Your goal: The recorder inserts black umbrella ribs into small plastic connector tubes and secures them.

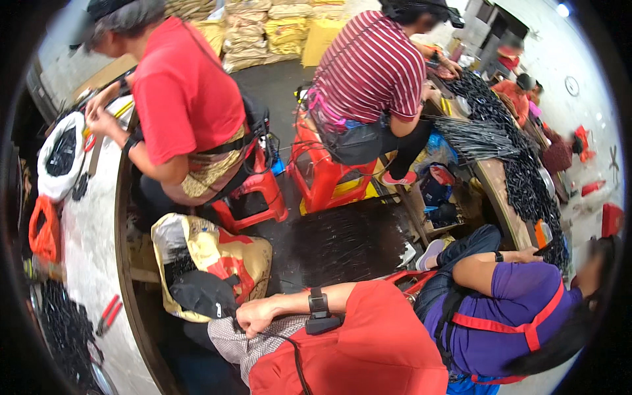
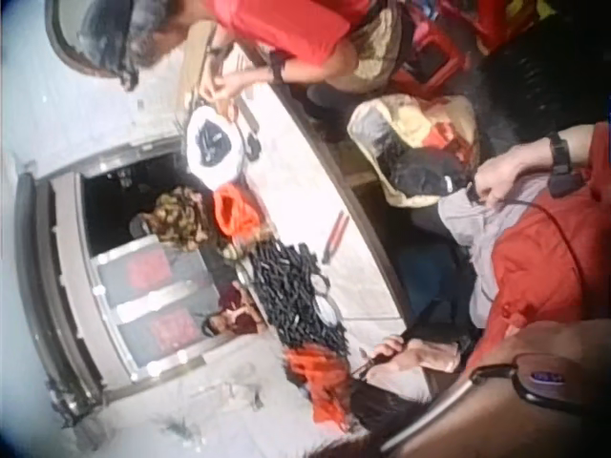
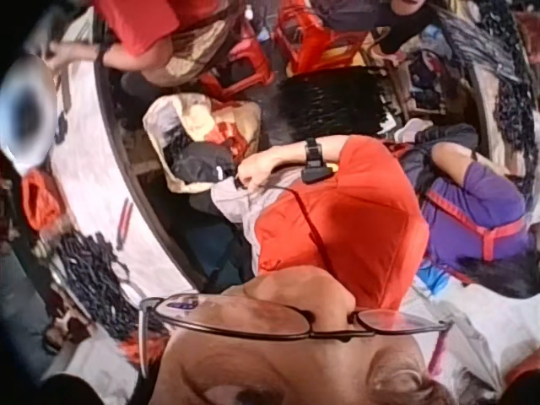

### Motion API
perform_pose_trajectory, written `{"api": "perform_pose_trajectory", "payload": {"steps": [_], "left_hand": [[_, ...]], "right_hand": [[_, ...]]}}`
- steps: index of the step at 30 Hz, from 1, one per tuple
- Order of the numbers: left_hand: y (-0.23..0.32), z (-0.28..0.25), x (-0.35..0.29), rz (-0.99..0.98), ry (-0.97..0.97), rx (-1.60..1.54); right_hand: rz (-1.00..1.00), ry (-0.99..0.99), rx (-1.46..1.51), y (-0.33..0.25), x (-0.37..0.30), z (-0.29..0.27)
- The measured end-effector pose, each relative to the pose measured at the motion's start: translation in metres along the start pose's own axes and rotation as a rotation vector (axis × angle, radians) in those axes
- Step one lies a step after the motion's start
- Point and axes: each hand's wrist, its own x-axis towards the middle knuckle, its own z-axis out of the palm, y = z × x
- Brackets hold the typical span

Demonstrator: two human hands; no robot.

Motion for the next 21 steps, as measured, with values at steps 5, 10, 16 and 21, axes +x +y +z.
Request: {"api": "perform_pose_trajectory", "payload": {"steps": [5, 10, 16, 21], "left_hand": [[-0.045, 0.025, 0.036, -0.041, 0.013, 0.043], [-0.055, 0.037, 0.054, -0.052, 0.060, 0.139], [-0.058, 0.049, 0.053, -0.054, 0.151, 0.239], [-0.050, 0.076, 0.040, -0.041, 0.233, 0.311]], "right_hand": [[-0.041, 0.155, 0.307, -0.011, 0.010, -0.004], [-0.098, -0.032, 0.115, -0.009, 0.010, -0.007], [0.102, -0.042, -0.310, -0.026, 0.026, -0.030], [-0.079, 0.225, -0.471, -0.047, 0.039, -0.057]]}}
